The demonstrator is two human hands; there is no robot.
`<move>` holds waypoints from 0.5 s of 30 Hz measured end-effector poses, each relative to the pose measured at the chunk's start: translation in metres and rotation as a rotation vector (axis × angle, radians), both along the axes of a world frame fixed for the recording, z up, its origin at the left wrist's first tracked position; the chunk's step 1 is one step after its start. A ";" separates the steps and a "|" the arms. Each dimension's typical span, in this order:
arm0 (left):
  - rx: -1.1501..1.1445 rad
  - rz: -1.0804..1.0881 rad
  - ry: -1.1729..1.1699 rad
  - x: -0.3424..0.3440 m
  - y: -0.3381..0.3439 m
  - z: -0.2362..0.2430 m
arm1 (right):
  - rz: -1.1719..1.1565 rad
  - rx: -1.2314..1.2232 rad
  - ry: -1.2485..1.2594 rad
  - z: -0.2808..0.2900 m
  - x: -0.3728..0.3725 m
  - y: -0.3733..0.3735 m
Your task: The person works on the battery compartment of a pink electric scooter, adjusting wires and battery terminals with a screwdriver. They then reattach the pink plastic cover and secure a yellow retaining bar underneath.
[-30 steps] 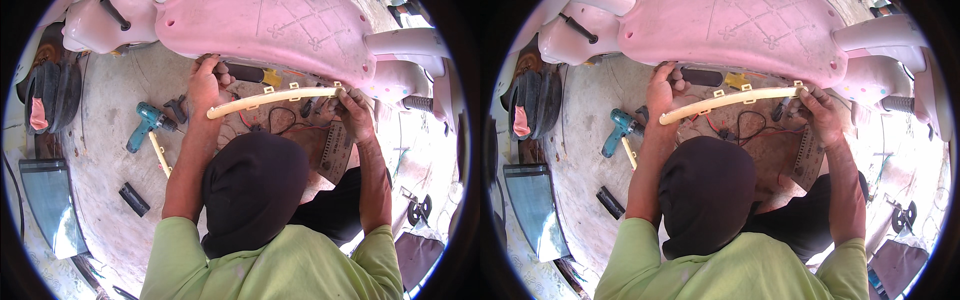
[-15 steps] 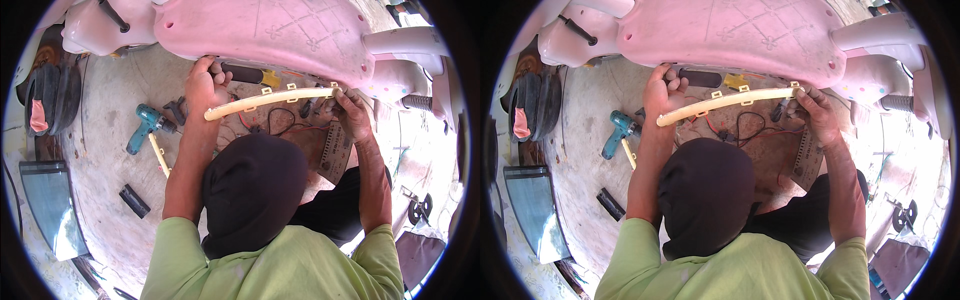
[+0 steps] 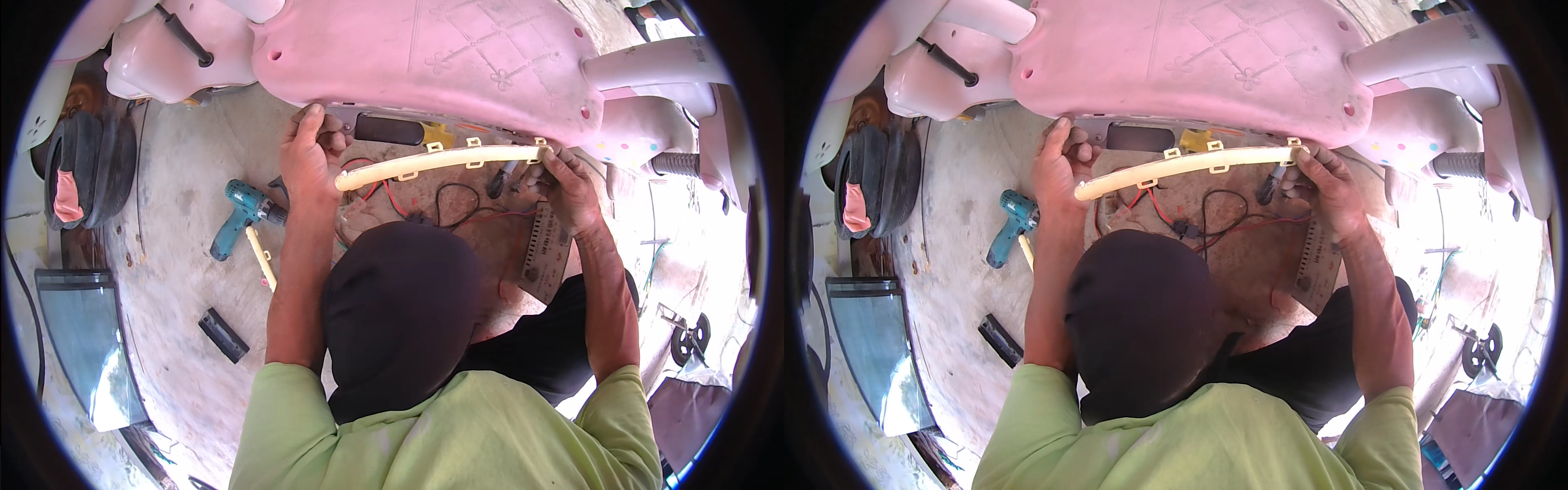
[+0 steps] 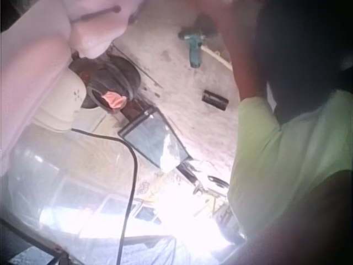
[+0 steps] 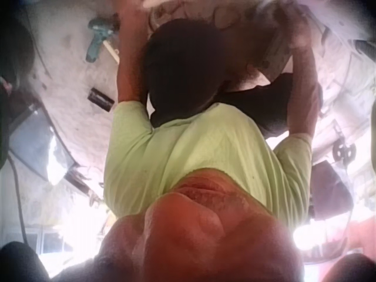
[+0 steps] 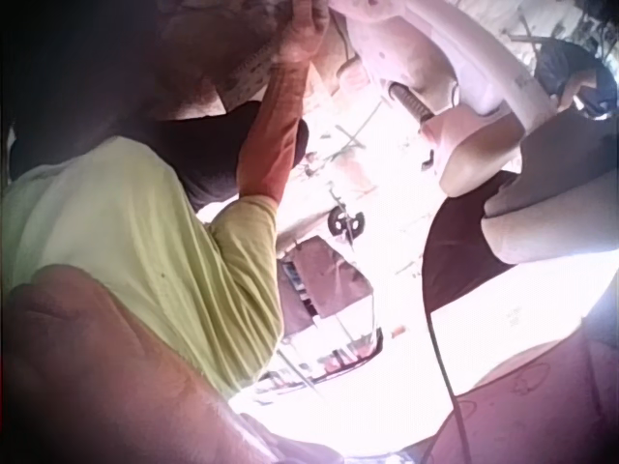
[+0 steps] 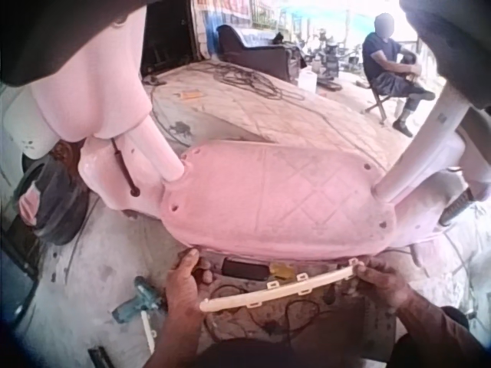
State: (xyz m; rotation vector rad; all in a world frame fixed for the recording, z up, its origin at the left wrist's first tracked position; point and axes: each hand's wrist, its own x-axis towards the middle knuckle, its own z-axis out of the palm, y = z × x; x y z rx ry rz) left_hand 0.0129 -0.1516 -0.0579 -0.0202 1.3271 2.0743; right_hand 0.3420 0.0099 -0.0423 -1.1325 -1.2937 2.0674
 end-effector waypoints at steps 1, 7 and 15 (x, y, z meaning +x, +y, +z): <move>-0.033 0.020 0.003 0.000 -0.001 0.002 | 0.005 0.007 0.011 0.001 0.000 0.000; -0.035 -0.143 0.108 -0.008 -0.029 -0.026 | -0.051 0.002 -0.029 -0.004 0.001 -0.001; -0.029 -0.285 0.240 0.004 -0.035 -0.029 | -0.114 -0.079 -0.084 -0.021 -0.015 -0.013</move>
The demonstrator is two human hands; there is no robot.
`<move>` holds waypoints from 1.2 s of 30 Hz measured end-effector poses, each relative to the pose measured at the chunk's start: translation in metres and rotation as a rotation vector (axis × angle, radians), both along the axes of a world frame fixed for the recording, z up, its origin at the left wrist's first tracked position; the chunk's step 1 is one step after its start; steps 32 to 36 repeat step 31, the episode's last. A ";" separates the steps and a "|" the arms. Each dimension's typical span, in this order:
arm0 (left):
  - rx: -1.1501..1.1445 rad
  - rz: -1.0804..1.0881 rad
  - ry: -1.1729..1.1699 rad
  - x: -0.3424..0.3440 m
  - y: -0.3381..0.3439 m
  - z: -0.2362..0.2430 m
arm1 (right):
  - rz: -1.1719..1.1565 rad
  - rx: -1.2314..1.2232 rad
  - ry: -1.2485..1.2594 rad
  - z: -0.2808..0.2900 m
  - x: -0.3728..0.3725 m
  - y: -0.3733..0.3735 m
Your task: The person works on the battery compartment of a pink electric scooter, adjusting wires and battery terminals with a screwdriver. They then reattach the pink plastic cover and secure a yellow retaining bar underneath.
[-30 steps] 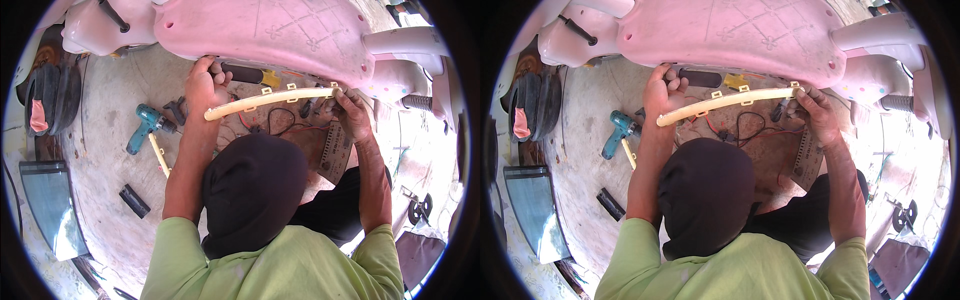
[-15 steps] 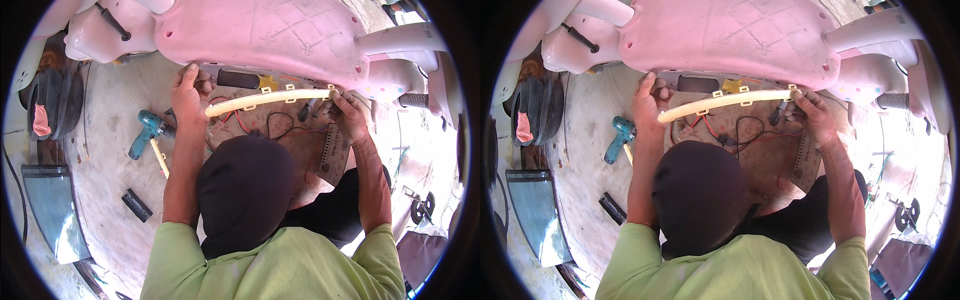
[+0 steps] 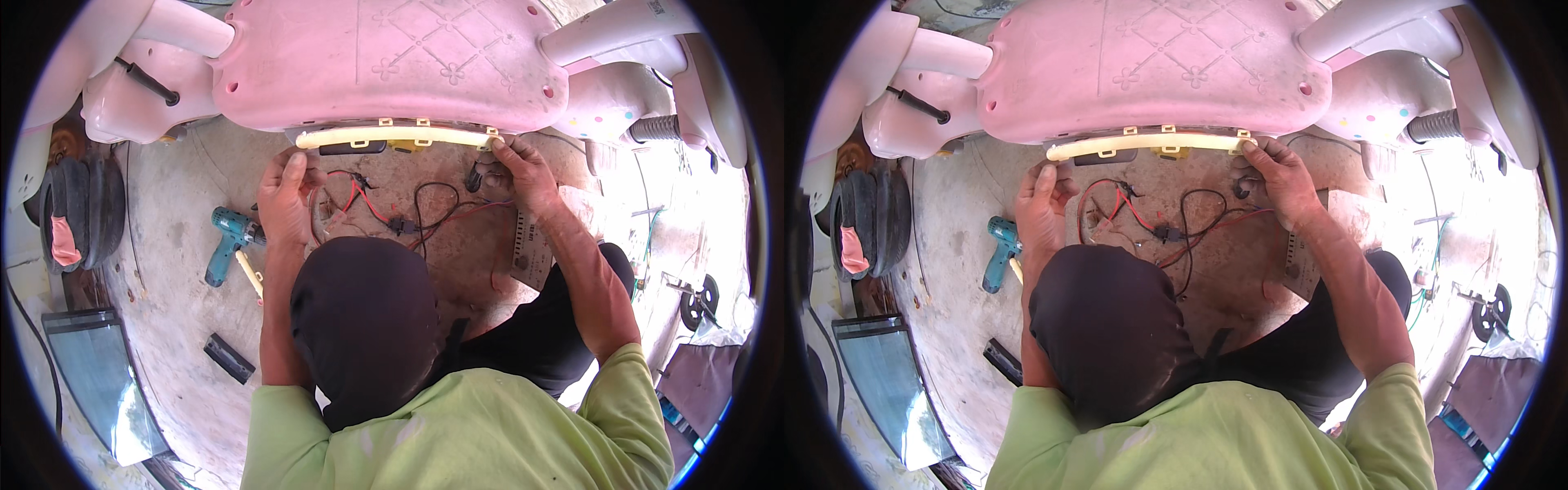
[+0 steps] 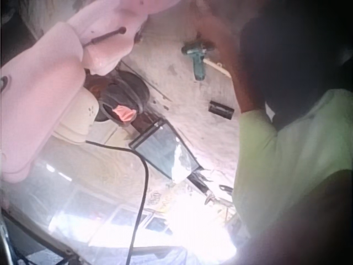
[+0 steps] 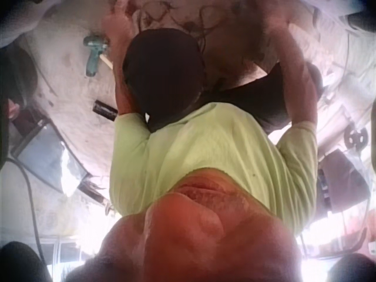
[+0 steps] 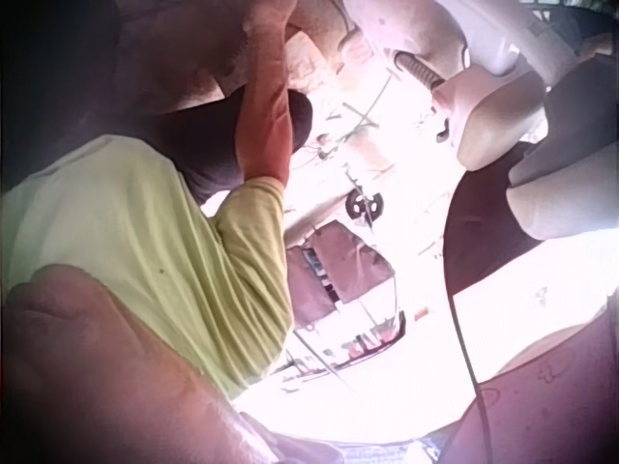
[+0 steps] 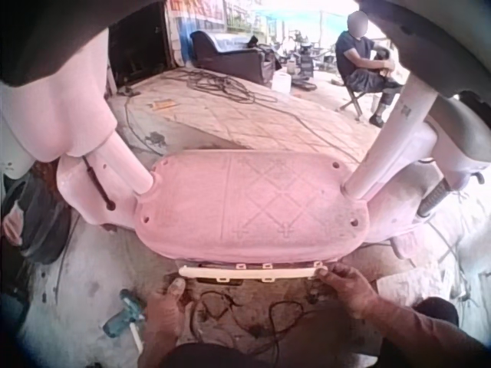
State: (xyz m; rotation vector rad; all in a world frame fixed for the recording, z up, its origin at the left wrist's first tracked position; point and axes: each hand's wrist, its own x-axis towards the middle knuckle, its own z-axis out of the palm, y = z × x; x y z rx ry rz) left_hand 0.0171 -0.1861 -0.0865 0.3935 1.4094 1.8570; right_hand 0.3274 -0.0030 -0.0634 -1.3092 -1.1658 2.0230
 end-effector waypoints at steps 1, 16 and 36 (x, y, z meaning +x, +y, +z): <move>-0.004 0.013 0.010 0.002 0.005 0.001 | 0.005 0.004 -0.012 0.000 -0.003 -0.002; -0.300 0.074 0.355 -0.012 0.031 0.010 | 0.040 0.250 -0.127 -0.014 -0.014 -0.014; -0.304 0.031 0.394 -0.019 0.038 0.002 | 0.088 0.340 -0.156 -0.016 -0.007 -0.008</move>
